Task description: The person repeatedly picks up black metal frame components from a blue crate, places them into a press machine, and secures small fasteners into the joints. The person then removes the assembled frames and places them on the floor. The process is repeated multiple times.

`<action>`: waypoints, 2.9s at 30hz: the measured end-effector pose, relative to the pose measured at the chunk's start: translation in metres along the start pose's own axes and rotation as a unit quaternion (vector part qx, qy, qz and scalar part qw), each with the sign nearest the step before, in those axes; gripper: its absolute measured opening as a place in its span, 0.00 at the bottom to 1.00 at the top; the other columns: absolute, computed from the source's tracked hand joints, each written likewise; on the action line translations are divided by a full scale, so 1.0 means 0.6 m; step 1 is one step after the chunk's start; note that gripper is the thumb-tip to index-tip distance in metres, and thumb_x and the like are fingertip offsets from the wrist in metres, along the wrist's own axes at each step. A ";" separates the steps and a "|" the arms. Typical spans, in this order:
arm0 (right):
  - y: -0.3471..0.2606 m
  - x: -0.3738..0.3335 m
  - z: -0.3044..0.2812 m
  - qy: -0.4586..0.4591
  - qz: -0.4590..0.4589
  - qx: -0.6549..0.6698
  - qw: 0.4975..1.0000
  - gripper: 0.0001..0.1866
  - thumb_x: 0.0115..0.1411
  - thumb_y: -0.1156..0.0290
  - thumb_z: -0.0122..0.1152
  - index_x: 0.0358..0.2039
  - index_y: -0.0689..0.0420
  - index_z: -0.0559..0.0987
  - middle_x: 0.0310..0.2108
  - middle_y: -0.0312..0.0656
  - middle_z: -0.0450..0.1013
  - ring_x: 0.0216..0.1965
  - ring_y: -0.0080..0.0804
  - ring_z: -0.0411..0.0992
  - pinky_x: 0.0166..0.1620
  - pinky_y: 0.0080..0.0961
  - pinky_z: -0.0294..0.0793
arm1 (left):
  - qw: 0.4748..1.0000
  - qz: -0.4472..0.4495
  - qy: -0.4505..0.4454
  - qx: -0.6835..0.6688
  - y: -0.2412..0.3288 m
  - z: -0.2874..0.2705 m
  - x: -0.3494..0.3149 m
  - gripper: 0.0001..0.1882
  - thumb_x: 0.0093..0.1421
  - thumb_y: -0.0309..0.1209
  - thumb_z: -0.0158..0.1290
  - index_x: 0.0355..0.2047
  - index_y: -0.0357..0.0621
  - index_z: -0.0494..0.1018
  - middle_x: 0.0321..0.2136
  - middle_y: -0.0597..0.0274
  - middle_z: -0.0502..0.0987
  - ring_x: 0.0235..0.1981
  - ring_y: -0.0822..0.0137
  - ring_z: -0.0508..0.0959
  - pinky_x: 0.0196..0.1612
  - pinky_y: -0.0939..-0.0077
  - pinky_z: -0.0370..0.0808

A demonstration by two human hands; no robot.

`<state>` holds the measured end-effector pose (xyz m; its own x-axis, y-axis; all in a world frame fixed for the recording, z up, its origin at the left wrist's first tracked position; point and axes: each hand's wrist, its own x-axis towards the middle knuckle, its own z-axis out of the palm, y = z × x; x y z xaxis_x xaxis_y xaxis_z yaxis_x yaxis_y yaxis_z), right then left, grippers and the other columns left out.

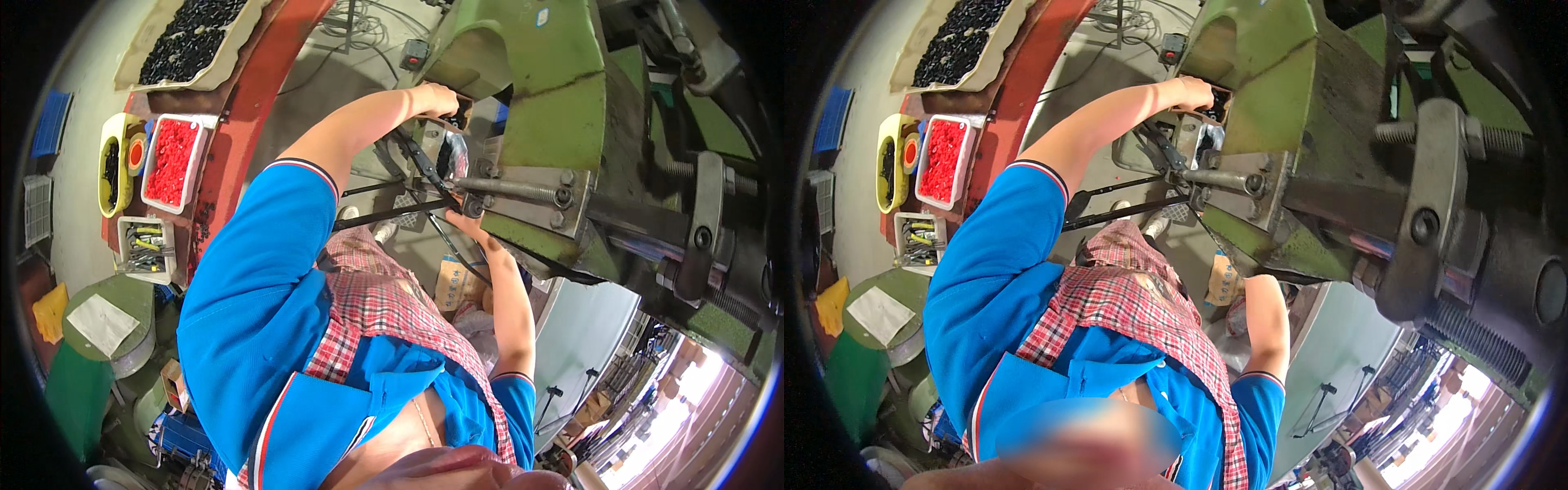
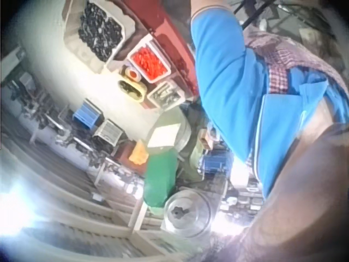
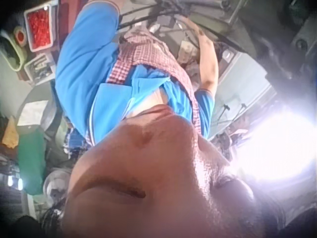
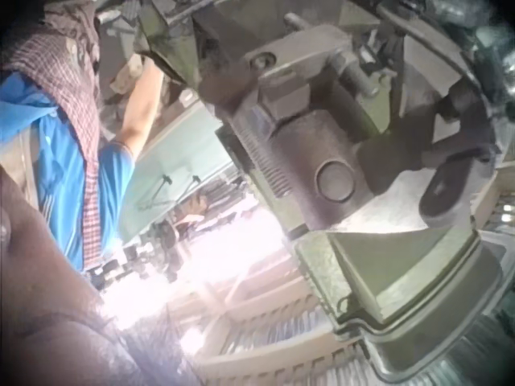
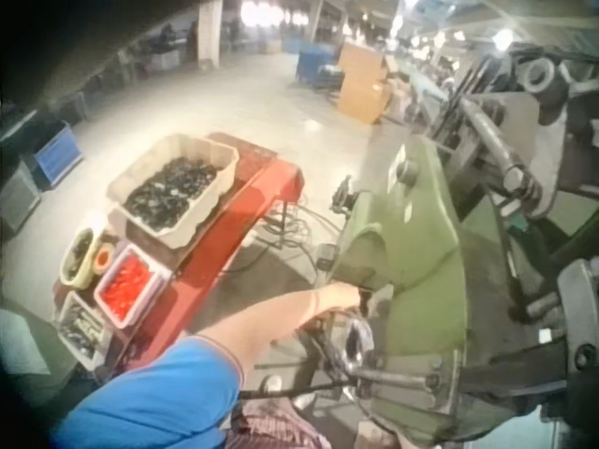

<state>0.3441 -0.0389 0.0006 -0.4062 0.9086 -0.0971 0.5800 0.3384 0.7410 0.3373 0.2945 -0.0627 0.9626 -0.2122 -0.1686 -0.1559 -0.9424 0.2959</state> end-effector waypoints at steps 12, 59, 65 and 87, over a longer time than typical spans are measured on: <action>-0.012 0.021 0.003 -0.015 0.089 0.191 0.977 0.23 0.60 0.56 0.48 0.54 0.47 0.63 0.50 0.52 0.68 0.48 0.50 0.69 0.51 0.46 0.68 | 0.951 -0.004 0.275 -0.142 0.030 -0.041 -0.107 0.11 0.57 0.30 0.51 0.38 0.39 0.74 0.34 0.49 0.77 0.36 0.49 0.77 0.40 0.58 0.73; 0.115 0.078 -0.081 0.042 0.258 0.664 0.700 0.18 0.51 0.65 0.68 0.43 0.55 0.79 0.33 0.39 0.78 0.32 0.33 0.74 0.39 0.29 0.73 | 0.985 -0.115 0.122 0.049 0.330 -0.092 -0.286 0.18 0.48 0.29 0.52 0.42 0.45 0.74 0.20 0.52 0.77 0.26 0.51 0.79 0.29 0.57 0.75; 0.136 0.089 -0.075 0.018 0.208 0.781 0.588 0.16 0.52 0.65 0.68 0.40 0.57 0.78 0.33 0.37 0.76 0.32 0.29 0.70 0.37 0.29 0.70 | 0.985 -0.107 0.134 0.035 0.323 -0.095 -0.290 0.20 0.51 0.28 0.51 0.46 0.49 0.74 0.20 0.53 0.76 0.26 0.51 0.79 0.27 0.58 0.74; -0.059 -0.048 -0.140 -0.026 0.489 0.510 0.707 0.17 0.56 0.58 0.61 0.43 0.54 0.77 0.39 0.47 0.73 0.42 0.53 0.71 0.42 0.43 0.70 | 0.923 -0.264 0.214 -0.180 0.351 -0.019 -0.406 0.16 0.62 0.42 0.50 0.43 0.46 0.76 0.27 0.50 0.79 0.30 0.46 0.78 0.33 0.56 0.74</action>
<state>0.2758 -0.0976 0.0330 0.5523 0.8291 0.0866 0.7840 -0.4813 -0.3920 0.0727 0.1508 0.0516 0.8943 0.4472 -0.0146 0.3701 -0.7210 0.5858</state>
